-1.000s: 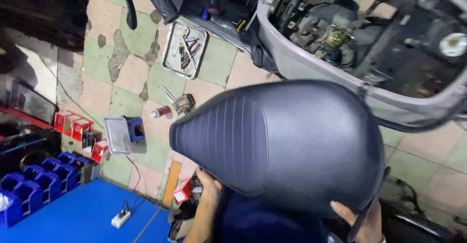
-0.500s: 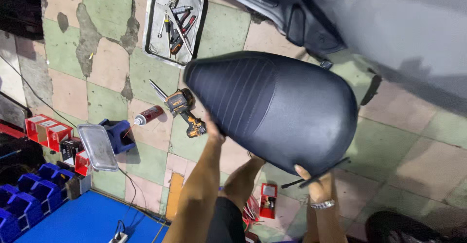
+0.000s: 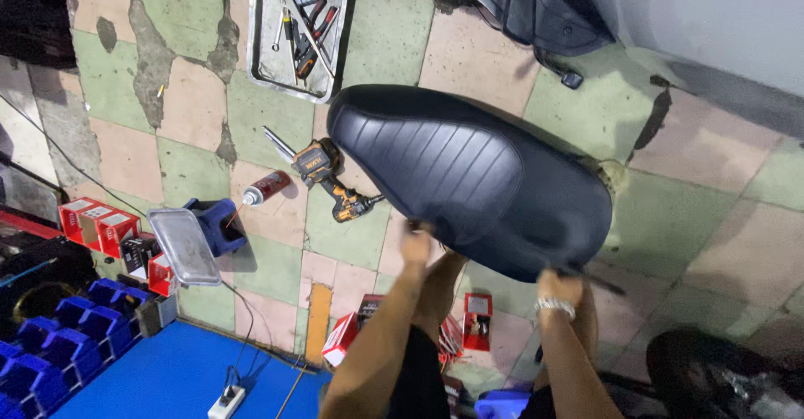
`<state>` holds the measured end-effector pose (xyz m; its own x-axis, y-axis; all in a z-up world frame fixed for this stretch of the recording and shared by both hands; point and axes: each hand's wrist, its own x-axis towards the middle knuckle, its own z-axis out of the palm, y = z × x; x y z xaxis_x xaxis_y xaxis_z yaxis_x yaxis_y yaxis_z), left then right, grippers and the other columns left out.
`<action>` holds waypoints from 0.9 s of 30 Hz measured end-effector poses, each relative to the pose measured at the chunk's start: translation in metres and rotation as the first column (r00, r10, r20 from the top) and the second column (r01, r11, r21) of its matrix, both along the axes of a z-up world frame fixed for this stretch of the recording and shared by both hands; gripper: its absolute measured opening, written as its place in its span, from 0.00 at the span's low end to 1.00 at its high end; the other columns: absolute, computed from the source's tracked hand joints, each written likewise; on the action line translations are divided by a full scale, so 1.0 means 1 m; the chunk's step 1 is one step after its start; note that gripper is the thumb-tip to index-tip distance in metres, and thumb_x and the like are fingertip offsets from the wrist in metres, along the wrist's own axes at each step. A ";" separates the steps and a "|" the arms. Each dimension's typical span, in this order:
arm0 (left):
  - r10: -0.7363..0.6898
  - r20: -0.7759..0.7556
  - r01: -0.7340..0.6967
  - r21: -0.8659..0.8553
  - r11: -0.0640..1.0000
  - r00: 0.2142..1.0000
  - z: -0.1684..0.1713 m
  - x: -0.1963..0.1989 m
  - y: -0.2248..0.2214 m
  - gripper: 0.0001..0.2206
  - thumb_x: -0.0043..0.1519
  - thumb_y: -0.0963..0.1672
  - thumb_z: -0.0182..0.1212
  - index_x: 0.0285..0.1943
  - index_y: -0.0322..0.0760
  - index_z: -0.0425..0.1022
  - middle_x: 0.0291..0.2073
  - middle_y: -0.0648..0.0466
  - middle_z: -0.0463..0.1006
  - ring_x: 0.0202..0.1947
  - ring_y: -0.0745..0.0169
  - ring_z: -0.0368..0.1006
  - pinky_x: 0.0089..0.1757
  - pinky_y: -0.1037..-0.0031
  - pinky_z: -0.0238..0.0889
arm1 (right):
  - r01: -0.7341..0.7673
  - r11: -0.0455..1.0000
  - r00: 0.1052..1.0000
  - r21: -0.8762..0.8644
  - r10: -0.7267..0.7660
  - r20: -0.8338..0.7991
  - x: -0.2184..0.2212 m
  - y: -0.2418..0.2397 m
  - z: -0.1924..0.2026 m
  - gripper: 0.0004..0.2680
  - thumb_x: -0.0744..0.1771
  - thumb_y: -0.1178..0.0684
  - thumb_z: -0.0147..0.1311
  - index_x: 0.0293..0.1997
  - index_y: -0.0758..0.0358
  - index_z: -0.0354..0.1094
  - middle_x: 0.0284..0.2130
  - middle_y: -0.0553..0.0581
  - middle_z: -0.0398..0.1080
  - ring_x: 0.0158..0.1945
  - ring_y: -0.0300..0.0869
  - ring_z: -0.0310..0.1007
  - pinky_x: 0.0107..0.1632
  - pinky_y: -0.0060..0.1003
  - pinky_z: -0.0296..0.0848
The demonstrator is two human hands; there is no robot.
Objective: The person opens the seat of an electric scooter and uses tools to loosen and remove screws from the inner compartment, eventually removing the entire seat and storage bin assembly.
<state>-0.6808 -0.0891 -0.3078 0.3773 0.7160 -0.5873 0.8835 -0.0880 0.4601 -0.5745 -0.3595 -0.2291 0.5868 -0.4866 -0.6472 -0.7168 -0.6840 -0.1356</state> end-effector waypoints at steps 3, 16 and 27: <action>-0.239 0.258 0.330 -0.406 0.852 0.936 0.056 -0.002 -0.048 0.17 0.61 0.47 0.64 0.56 0.37 0.73 0.43 0.51 0.80 0.44 0.56 0.75 0.46 0.64 0.69 | -0.291 0.943 0.939 0.161 0.314 -0.142 0.018 0.043 -0.015 0.21 0.68 0.40 0.50 0.31 0.77 0.75 0.32 0.79 0.75 0.41 0.67 0.78 0.50 0.55 0.74; -0.694 -0.062 0.686 -0.106 0.720 0.718 0.025 0.109 0.029 0.21 0.60 0.56 0.59 0.43 0.37 0.82 0.37 0.39 0.83 0.42 0.33 0.78 0.43 0.52 0.71 | -0.487 0.655 0.862 0.578 0.465 0.200 0.113 0.159 0.160 0.20 0.65 0.42 0.58 0.60 0.60 0.64 0.46 0.63 0.76 0.48 0.54 0.77 0.51 0.46 0.75; -0.274 0.079 0.282 -0.402 0.871 0.959 0.269 0.201 -0.034 0.11 0.58 0.45 0.61 0.40 0.30 0.82 0.28 0.48 0.83 0.29 0.55 0.82 0.34 0.65 0.74 | -0.134 0.991 0.309 -0.001 0.042 0.950 0.308 -0.202 0.382 0.09 0.71 0.55 0.51 0.53 0.70 0.70 0.43 0.66 0.76 0.45 0.52 0.75 0.45 0.46 0.72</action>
<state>-0.4794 -0.1230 -0.0384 0.5390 0.2812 -0.7940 0.8412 -0.1309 0.5247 -0.2666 -0.5611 0.1524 0.8558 -0.3754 0.3559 -0.0026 -0.6911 -0.7228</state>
